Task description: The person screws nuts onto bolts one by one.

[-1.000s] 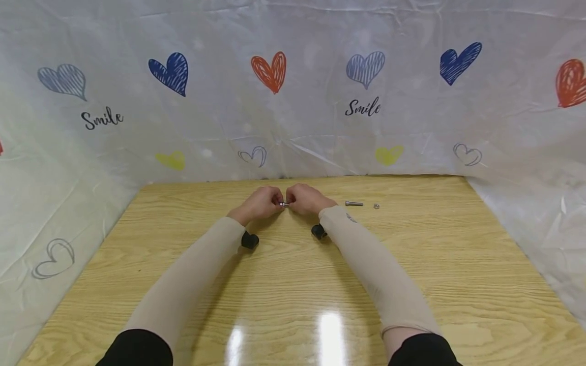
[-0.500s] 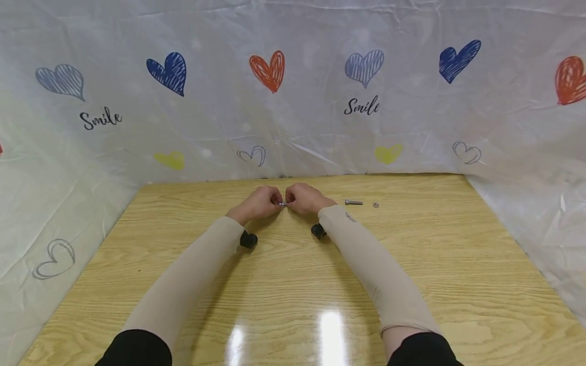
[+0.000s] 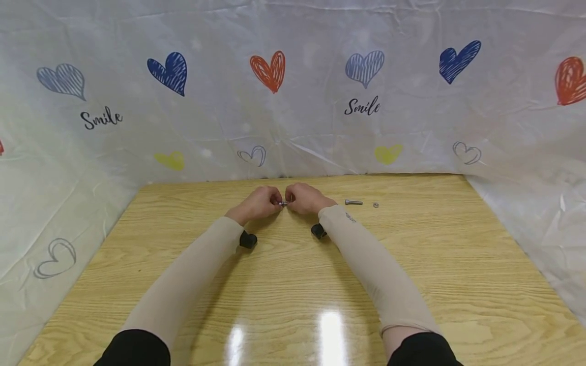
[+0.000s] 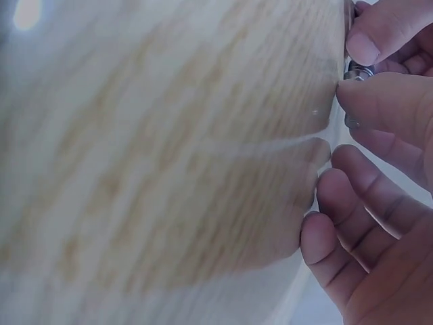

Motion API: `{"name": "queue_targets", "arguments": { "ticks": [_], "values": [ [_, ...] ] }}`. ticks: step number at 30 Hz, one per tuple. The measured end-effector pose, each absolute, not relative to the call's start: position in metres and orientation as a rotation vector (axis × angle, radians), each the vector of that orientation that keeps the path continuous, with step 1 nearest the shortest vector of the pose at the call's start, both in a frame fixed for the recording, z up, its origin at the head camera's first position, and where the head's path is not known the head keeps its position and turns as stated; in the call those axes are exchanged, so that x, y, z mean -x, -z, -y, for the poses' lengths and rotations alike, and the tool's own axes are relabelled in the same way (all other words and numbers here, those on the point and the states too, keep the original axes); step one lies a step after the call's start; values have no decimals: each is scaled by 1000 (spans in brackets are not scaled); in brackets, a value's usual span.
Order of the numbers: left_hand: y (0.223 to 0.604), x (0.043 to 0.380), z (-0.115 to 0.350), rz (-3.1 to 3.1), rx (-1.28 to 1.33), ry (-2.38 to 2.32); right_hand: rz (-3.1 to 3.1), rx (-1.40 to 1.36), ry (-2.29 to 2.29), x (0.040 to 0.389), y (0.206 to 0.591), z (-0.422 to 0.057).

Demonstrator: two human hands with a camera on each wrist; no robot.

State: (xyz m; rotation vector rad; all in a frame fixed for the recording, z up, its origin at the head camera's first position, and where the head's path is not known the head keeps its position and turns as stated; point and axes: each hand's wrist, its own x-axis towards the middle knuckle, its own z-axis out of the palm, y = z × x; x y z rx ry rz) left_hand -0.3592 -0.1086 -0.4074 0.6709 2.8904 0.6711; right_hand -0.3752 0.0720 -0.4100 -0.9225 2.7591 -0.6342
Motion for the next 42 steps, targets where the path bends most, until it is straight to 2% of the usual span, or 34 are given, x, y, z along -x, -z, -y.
{"name": "queue_targets", "arguments": {
  "ticks": [14, 28, 42],
  "values": [
    [398, 342, 113, -2885, -584, -753, -2759, 910, 736, 364, 403, -80],
    [378, 311, 90, -2965, -893, -663, -2805, 958, 837, 335, 392, -102],
    [378, 303, 63, -2990, -987, -597, -2855, 1008, 811, 312, 386, -130]
  ]
}}
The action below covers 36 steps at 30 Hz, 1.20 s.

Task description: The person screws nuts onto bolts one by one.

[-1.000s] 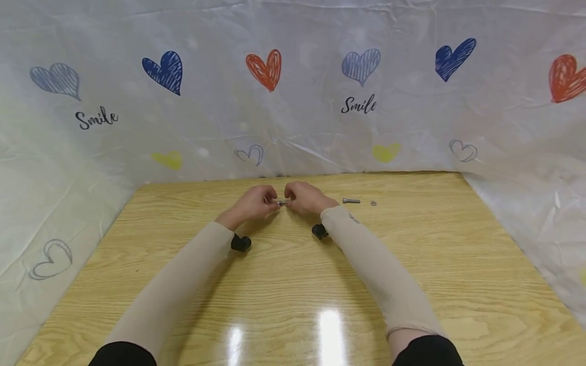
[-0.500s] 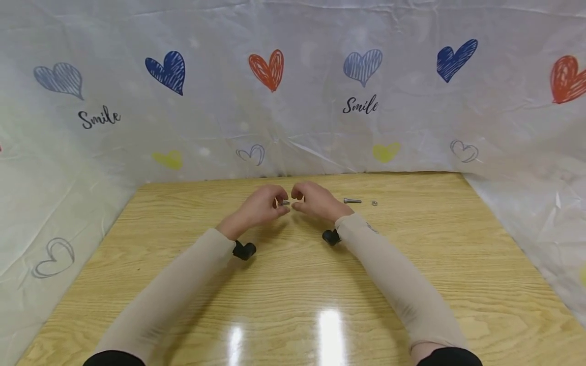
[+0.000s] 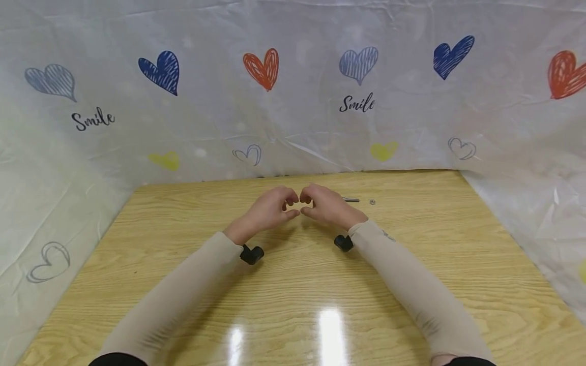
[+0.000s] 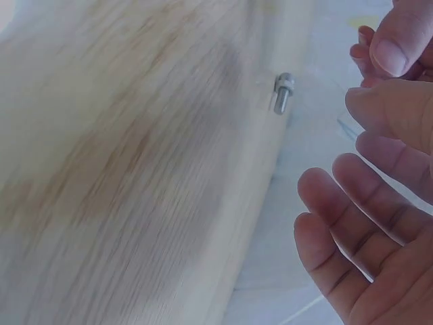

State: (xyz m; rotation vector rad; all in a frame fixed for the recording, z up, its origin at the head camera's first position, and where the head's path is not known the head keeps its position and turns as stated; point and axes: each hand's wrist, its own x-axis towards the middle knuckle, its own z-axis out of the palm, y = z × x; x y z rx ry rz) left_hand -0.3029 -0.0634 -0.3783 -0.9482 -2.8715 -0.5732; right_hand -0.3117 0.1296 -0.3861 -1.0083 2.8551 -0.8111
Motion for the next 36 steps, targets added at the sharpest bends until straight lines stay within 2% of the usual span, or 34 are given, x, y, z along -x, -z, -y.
{"name": "queue_targets", "arguments": {
  "ticks": [26, 36],
  "values": [
    [385, 310, 19, 2921, 1034, 493, -2939, 991, 794, 292, 385, -196],
    [390, 317, -3, 2937, 1064, 473, -2964, 850, 813, 292, 386, -225]
  ]
}}
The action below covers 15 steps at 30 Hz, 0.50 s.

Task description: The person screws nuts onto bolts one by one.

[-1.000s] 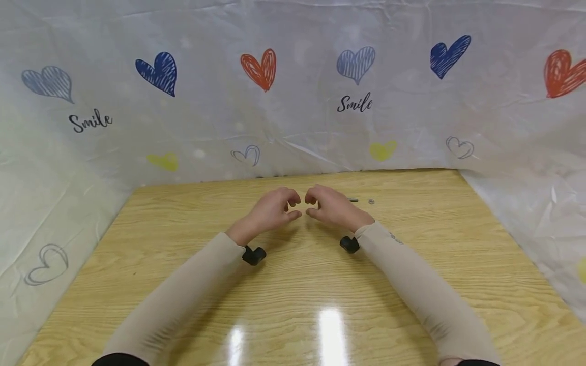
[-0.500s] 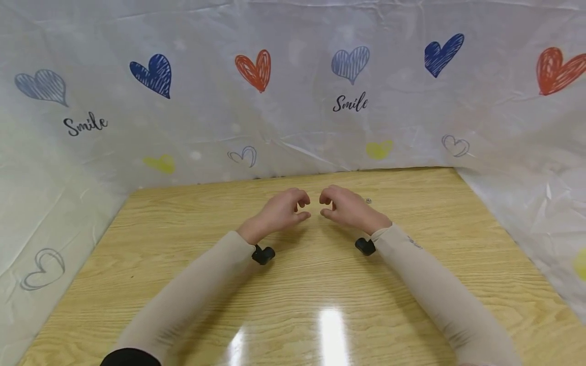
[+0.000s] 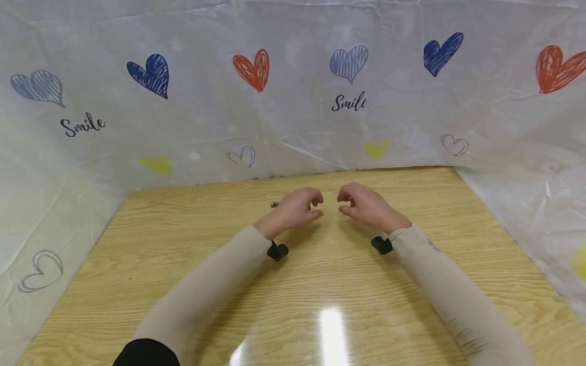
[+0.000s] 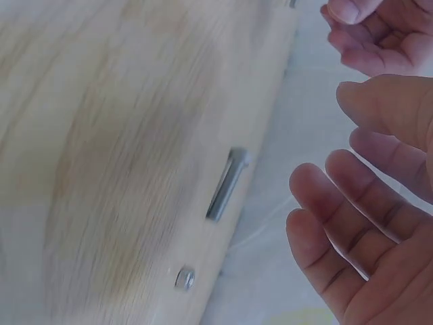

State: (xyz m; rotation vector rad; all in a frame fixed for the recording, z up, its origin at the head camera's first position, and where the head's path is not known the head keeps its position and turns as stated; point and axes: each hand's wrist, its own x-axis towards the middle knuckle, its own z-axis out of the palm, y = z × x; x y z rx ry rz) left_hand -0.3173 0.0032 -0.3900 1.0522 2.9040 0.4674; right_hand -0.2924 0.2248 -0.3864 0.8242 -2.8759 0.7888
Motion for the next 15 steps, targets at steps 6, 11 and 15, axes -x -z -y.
{"name": "queue_targets", "arguments": {
  "ticks": [6, 11, 15],
  "values": [
    [394, 325, -13, -2896, -999, -483, 2885, -794, -765, 300, 387, -239],
    [396, 334, -21, -2876, -962, -506, 2924, -754, -738, 308, 391, -251],
    [397, 340, -28, -2852, -954, -519, 2956, -721, -738, 314, 394, -260]
  ]
}}
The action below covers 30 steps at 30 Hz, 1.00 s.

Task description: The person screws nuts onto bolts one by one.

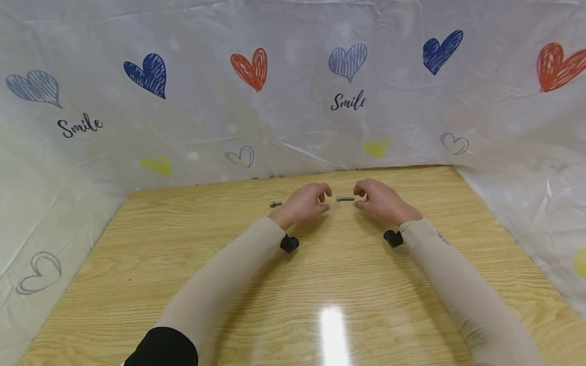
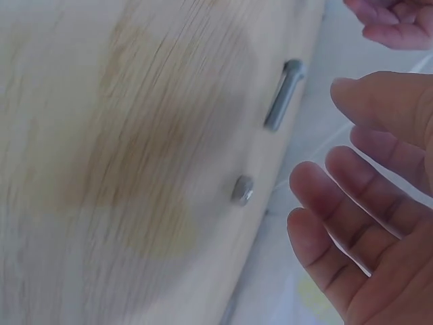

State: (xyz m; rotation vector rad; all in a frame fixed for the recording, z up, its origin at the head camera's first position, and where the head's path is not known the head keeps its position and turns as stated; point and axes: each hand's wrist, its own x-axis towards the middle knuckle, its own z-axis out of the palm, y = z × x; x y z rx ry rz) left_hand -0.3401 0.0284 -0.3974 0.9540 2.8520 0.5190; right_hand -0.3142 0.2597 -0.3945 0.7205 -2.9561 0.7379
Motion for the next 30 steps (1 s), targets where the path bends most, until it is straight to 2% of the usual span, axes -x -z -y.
{"name": "queue_targets", "arguments": {
  "ticks": [15, 21, 30],
  "values": [
    [409, 352, -46, -2792, -853, -636, 3096, -599, -667, 331, 407, -279],
    [408, 354, -47, -2807, -788, -598, 3112, -596, -626, 335, 408, -281],
    [413, 361, -55, -2831, -824, -456, 3115, -637, -636, 339, 408, -281]
  ]
}}
